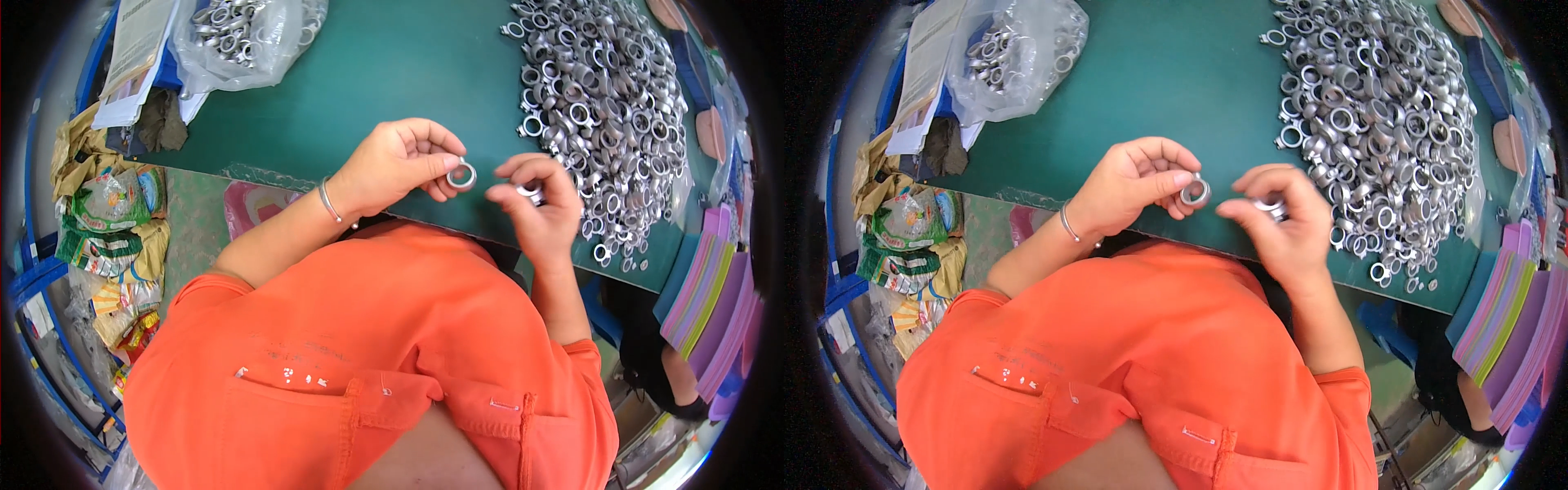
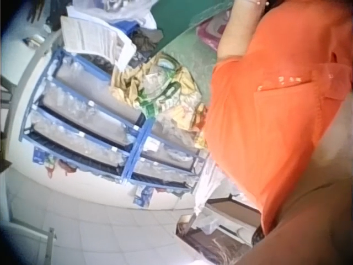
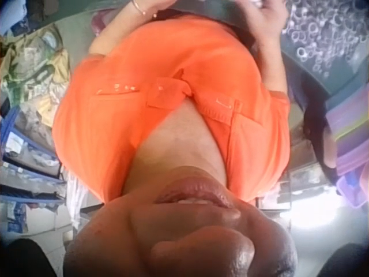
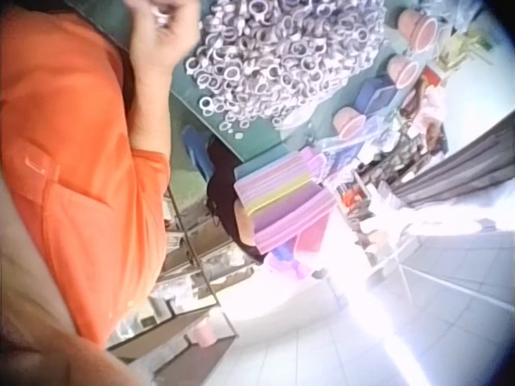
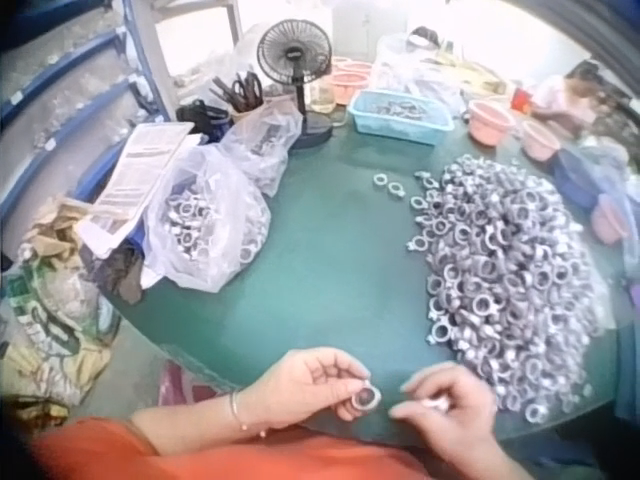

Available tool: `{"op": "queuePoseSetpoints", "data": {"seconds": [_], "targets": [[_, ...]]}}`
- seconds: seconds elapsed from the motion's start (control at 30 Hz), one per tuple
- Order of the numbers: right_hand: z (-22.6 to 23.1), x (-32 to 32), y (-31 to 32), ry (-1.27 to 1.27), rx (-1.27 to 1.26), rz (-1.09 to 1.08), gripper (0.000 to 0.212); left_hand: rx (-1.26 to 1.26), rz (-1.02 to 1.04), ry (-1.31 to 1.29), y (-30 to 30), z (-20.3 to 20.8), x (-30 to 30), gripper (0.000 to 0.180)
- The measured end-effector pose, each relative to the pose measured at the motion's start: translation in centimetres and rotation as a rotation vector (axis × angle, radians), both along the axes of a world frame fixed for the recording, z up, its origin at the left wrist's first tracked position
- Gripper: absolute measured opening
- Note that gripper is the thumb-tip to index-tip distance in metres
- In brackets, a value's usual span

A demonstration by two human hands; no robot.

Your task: The person picks up small circular metal components from a large pile and joins them together by hand, placing the assembled units into a small pink container.

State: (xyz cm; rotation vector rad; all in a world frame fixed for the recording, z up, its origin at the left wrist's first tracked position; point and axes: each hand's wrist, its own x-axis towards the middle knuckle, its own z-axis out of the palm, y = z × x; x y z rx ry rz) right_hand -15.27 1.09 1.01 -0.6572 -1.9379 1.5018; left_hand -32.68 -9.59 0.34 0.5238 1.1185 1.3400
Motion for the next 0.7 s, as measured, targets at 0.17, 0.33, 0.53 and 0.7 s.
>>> {"op": "queuePoseSetpoints", "data": {"seconds": [0.17, 0.33, 0.53, 0.7], "targets": [[0.0, 3.2, 1.5, -0.505, 0.241, -0.068, 0.023, 0.012, 0.027, 0.072, 0.4, -0.3, 0.2, 0.019], [-2.0, 3.4, -0.3, -0.547, 0.399, -0.002, 0.025, -0.015, 0.039, 0.054, 0.4, -0.5, 0.4, 0.018], [-2.3, 0.7, -0.6, -0.379, 0.085, -0.027, 0.020, 0.025, 0.084, -0.220, 0.0, -1.1, -0.1, 0.016], [-2.5, 0.8, 0.7, -0.398, 0.250, -0.089, 0.017, 0.047, 0.106, -0.317, -1.0, -1.6, -1.2, 0.016]]}}
